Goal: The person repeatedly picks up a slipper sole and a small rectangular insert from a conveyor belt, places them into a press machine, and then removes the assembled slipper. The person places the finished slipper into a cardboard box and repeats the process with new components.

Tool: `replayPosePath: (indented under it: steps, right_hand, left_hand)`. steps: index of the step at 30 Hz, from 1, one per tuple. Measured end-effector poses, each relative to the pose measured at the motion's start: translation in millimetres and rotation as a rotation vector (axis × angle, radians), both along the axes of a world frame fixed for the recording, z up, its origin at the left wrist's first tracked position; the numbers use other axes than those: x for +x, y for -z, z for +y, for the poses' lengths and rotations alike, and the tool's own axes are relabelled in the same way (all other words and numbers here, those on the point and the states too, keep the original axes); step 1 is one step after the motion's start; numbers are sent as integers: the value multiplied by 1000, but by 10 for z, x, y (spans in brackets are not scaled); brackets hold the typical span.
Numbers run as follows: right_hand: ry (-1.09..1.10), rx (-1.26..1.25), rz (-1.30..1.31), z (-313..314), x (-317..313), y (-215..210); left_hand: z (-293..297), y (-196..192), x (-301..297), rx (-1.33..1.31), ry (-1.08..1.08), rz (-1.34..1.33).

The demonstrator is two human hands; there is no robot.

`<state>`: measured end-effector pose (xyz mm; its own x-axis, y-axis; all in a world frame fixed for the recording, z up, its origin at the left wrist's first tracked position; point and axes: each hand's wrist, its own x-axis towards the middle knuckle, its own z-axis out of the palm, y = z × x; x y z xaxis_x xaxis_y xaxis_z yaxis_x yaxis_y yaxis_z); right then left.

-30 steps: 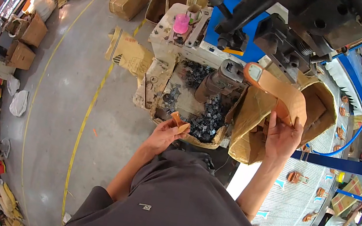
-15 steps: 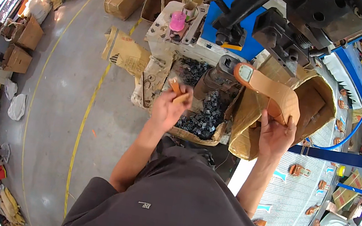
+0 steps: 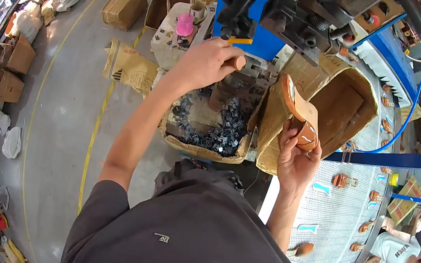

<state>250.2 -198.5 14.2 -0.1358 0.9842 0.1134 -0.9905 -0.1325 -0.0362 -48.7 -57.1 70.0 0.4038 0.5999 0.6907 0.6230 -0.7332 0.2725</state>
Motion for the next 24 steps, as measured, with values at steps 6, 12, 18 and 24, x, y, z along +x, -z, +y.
replayPosePath:
  steps: [6, 12, 18, 24]
  right_hand:
    - [167, 80, -242, -119, 91, 76]
    - [271, 131, -476, -273, 170, 46]
    - [353, 135, -740, -294, 131, 60]
    - [255, 190, -747, -410, 255, 89]
  left_hand:
    - [-170, -271, 167, 108, -210, 542]
    - [-497, 289, 124, -275, 260, -406]
    - [-866, 574, 236, -1020, 597, -775]
    - [-1037, 663, -384, -522, 934, -978]
